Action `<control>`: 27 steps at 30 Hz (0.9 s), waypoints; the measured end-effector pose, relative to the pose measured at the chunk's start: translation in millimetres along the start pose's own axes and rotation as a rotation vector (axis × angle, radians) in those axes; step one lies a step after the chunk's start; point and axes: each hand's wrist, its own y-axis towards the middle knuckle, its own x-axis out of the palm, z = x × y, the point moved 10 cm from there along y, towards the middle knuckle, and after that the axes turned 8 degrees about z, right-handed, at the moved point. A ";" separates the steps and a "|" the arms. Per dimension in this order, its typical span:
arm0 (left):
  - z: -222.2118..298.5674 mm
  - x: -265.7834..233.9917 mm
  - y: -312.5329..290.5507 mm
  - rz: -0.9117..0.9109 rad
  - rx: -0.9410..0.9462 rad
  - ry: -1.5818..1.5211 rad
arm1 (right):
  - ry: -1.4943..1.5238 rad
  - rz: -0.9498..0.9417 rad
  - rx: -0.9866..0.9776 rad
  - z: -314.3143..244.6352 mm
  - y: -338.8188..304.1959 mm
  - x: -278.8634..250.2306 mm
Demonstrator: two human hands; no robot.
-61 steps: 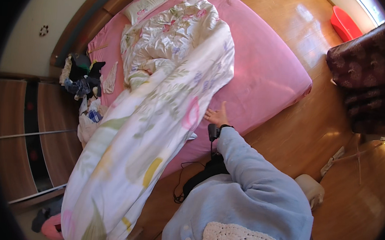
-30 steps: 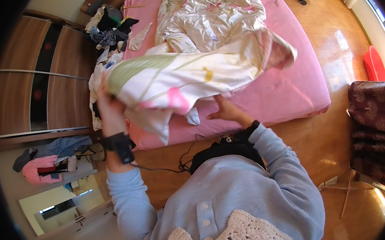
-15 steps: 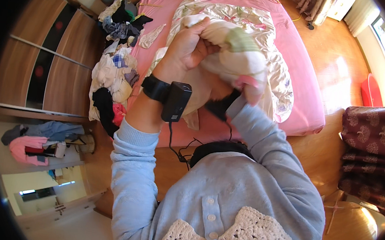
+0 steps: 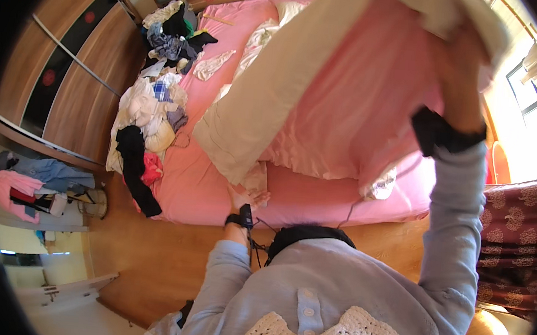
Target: The person wipes a wooden headboard with a wet wipe, then moves to the bed to fold the duvet and smooth the sheets. They handle a spray bottle and wipe during cleaning, and later adjust the bedding by hand.
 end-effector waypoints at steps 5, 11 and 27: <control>-37.4 51.7 50.3 -0.016 -0.088 -0.104 | -0.198 0.284 0.218 68.7 -92.1 -244.3; 77.8 86.2 72.1 -0.145 0.211 0.027 | -0.335 0.583 0.477 79.7 -275.4 -448.4; 149.2 -329.4 -158.6 0.697 0.347 0.453 | 0.194 0.194 1.185 194.9 -564.0 -283.2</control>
